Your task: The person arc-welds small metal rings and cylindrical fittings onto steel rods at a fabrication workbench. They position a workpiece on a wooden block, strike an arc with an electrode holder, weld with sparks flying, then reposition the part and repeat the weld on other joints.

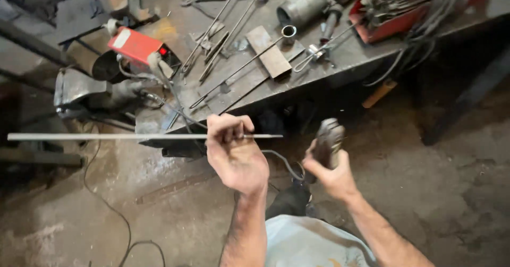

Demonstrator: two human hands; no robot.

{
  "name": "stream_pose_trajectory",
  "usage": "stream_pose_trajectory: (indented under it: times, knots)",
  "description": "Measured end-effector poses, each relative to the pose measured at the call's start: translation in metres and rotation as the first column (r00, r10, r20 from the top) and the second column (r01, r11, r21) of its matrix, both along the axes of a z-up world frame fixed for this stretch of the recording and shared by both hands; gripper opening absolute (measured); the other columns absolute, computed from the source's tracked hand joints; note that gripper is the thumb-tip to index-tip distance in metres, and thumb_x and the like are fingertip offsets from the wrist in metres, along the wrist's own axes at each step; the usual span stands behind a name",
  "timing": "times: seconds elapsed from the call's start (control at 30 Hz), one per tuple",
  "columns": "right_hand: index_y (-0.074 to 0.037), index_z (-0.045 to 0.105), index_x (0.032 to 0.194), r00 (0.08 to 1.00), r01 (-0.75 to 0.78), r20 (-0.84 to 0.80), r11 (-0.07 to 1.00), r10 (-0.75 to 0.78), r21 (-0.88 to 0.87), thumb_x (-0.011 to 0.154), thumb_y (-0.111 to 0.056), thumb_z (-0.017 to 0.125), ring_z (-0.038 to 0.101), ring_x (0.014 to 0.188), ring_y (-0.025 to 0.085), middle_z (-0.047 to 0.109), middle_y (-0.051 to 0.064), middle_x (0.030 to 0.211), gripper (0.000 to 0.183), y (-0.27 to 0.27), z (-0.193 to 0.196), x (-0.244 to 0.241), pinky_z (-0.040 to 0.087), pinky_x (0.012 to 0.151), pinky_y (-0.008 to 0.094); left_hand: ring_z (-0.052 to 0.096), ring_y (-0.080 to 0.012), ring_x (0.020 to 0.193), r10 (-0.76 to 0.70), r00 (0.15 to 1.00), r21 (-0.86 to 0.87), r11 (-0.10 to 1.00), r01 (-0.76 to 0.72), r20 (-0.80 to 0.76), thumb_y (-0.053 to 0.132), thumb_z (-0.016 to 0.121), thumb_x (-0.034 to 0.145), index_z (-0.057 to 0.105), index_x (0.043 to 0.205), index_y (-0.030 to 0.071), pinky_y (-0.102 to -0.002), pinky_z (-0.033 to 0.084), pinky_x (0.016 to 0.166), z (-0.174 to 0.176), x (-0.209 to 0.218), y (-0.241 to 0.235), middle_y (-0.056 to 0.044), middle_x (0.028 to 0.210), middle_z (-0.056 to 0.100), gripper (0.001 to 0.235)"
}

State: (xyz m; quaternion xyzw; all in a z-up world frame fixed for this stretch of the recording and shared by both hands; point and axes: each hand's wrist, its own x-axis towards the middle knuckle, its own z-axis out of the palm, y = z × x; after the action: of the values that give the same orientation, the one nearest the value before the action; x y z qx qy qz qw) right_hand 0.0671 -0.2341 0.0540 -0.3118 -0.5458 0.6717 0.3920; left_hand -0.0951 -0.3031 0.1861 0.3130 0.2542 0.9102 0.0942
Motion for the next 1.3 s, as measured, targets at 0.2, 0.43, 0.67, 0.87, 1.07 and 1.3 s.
stream_pose_trajectory:
  times: [0.2, 0.43, 0.67, 0.87, 1.07, 1.3]
  knots:
    - [-0.003, 0.064, 0.099, 0.991, -0.102, 0.102, 0.985, 0.089, 0.14, 0.082, -0.009, 0.081, 0.061, 0.078, 0.009, 0.066, 0.0, 0.086, 0.025, -0.065, 0.026, -0.013, 0.054, 0.072, 0.028, 0.048, -0.021, 0.086, 0.014, 0.997, 0.03, 0.999, -0.012, -0.072, 0.044, 0.04, 0.115, 0.058, 0.103, -0.005, -0.036, 0.043, 0.078, -0.004, 0.034, -0.042, -0.009, 0.097, 0.044, 0.054]
    - [-0.003, 0.064, 0.099, 0.98, -0.182, 0.118, 0.967, 0.163, 0.177, 0.084, -0.01, 0.078, 0.059, 0.077, 0.008, 0.065, -0.001, 0.084, 0.021, -0.102, 0.029, -0.008, 0.054, 0.07, 0.028, 0.05, -0.022, 0.086, 0.013, 0.991, -0.003, 1.0, -0.014, -0.131, 0.051, 0.037, 0.115, 0.058, 0.099, -0.007, -0.035, 0.044, 0.08, -0.008, 0.045, -0.076, -0.012, 0.098, 0.047, 0.065]
    - [-0.002, 0.066, 0.097, 0.971, -0.191, 0.191, 0.952, 0.147, 0.238, 0.084, -0.011, 0.079, 0.058, 0.074, 0.008, 0.066, -0.001, 0.081, 0.02, -0.11, 0.038, -0.009, 0.053, 0.069, 0.028, 0.051, -0.0229, 0.09, 0.039, 0.97, -0.036, 0.998, -0.049, -0.24, 0.057, 0.034, 0.113, 0.06, 0.096, -0.008, -0.037, 0.044, 0.087, -0.012, 0.042, -0.087, -0.012, 0.099, 0.048, 0.072]
    - [-0.002, 0.065, 0.101, 0.979, -0.174, 0.158, 0.938, 0.131, 0.3, 0.085, -0.008, 0.075, 0.058, 0.079, 0.006, 0.068, -0.001, 0.085, 0.019, -0.109, 0.037, -0.024, 0.054, 0.072, 0.027, 0.049, -0.0202, 0.085, -0.02, 0.962, 0.011, 1.0, 0.024, -0.273, 0.059, 0.035, 0.113, 0.062, 0.096, -0.007, -0.034, 0.045, 0.081, -0.015, 0.033, -0.08, -0.01, 0.099, 0.047, 0.073]
    - [-0.002, 0.066, 0.096, 0.976, -0.127, 0.208, 0.954, 0.071, 0.27, 0.087, -0.01, 0.077, 0.058, 0.075, 0.006, 0.067, -0.001, 0.082, 0.017, -0.103, 0.036, -0.04, 0.053, 0.068, 0.026, 0.049, -0.0227, 0.091, -0.086, 0.972, -0.065, 0.995, 0.073, -0.217, 0.06, 0.031, 0.113, 0.059, 0.095, -0.007, -0.035, 0.043, 0.086, -0.016, 0.01, -0.083, -0.012, 0.099, 0.047, 0.075]
    - [-0.003, 0.069, 0.092, 0.958, -0.123, 0.283, 0.962, 0.051, 0.242, 0.084, -0.014, 0.078, 0.057, 0.072, 0.006, 0.067, -0.001, 0.077, 0.017, -0.112, 0.039, -0.081, 0.052, 0.065, 0.027, 0.044, -0.0172, 0.082, -0.182, 0.975, -0.065, 0.982, 0.175, -0.123, 0.057, 0.031, 0.114, 0.057, 0.093, -0.006, -0.031, 0.037, 0.076, -0.034, -0.048, -0.081, -0.008, 0.094, 0.044, 0.072]
